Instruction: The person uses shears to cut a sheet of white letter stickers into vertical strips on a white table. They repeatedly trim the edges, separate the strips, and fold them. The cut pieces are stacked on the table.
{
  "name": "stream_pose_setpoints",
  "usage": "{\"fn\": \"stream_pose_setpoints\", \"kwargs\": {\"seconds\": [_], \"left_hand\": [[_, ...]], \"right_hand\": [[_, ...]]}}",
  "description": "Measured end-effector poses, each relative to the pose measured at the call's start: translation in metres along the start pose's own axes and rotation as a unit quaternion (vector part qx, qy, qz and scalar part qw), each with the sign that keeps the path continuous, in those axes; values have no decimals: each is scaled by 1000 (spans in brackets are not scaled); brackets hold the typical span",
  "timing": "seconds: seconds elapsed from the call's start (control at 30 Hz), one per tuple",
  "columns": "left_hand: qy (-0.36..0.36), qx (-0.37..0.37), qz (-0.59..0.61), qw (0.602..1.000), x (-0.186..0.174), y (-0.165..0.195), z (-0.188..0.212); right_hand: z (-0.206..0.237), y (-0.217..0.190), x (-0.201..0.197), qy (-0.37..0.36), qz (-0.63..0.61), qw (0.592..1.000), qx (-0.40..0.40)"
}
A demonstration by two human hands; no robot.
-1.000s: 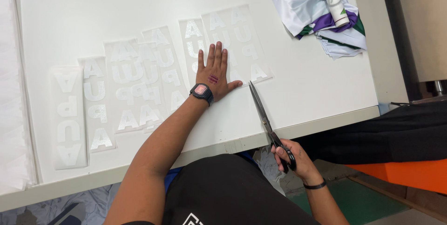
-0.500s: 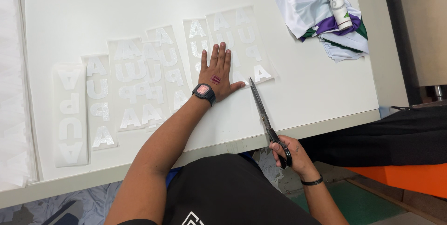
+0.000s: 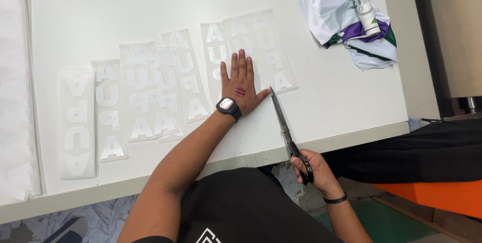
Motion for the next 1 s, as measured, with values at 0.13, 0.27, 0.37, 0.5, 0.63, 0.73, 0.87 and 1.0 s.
{"fn": "stream_pose_setpoints", "kwargs": {"seconds": [0.13, 0.27, 0.37, 0.5, 0.63, 0.73, 0.87, 1.0], "left_hand": [[14, 0, 6, 1000, 11, 3, 1], [6, 4, -14, 1000, 14, 1, 0], [14, 3, -14, 1000, 11, 2, 0], [2, 1, 1, 1000, 11, 1, 2], [59, 22, 16, 998, 12, 0, 4], [51, 29, -7, 998, 17, 0, 3], [24, 27, -31, 999, 19, 0, 0], [14, 25, -22, 999, 15, 1, 0]], "right_hand": [[5, -2, -1, -5, -4, 1000, -3], [7, -4, 2, -5, -14, 1000, 4], [5, -7, 5, -13, -27, 1000, 3], [4, -9, 5, -3, -18, 1000, -3], [6, -6, 3, 11, -5, 1000, 8], [8, -4, 5, -5, -21, 1000, 2], [8, -6, 4, 5, 2, 1000, -1], [7, -11, 7, -3, -28, 1000, 9]]}}
Point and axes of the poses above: each hand's wrist, its own z-axis away from the middle knuckle, its own x-axis out of the palm, y = z × x, the point moved 4 cm from there along -z, towards the middle knuckle, and after that the axes turned 13 degrees about x, right-handed, at the moved point
